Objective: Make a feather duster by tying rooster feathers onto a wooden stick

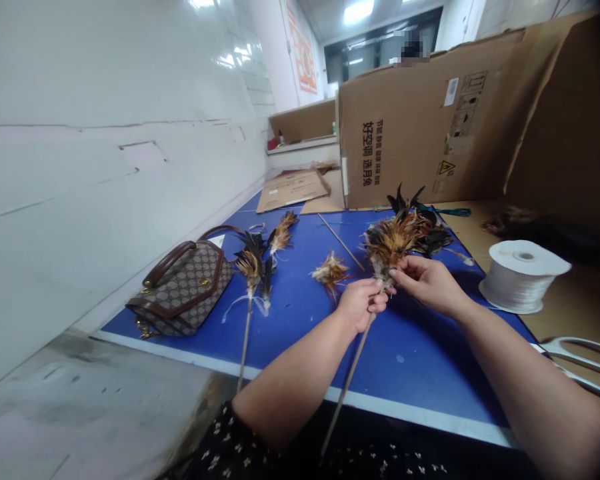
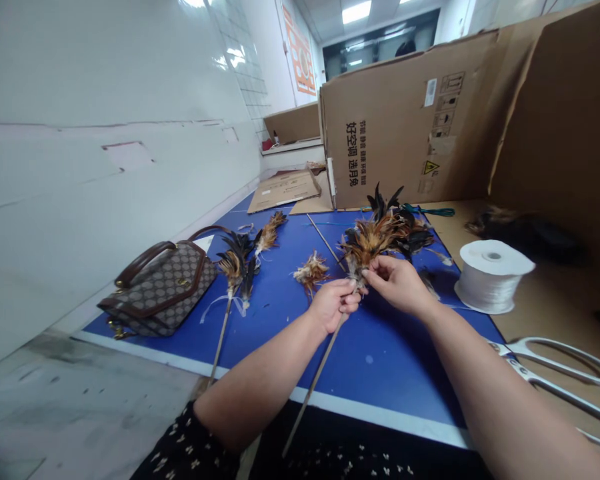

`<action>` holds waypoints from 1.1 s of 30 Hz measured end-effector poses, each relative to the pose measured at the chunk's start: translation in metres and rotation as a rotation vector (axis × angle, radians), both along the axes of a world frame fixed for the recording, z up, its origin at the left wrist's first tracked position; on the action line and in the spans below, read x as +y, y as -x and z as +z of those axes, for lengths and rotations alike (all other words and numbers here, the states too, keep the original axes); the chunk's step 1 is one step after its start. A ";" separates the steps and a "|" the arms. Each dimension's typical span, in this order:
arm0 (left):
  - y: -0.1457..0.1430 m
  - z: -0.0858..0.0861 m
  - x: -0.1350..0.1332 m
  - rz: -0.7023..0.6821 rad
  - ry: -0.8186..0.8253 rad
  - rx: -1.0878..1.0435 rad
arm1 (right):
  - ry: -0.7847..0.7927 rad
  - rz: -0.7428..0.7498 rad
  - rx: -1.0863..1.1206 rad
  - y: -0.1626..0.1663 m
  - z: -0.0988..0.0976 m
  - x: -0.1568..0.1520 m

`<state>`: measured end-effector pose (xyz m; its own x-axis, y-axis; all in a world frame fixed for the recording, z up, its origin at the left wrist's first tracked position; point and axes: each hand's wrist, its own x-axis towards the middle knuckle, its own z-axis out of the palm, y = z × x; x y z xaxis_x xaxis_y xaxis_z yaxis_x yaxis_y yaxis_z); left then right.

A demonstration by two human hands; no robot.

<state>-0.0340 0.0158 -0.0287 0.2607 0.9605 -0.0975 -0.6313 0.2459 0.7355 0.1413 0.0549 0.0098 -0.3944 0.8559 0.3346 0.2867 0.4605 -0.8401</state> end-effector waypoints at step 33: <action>-0.004 -0.004 0.003 0.045 -0.010 0.086 | -0.015 -0.170 -0.016 0.012 -0.011 -0.002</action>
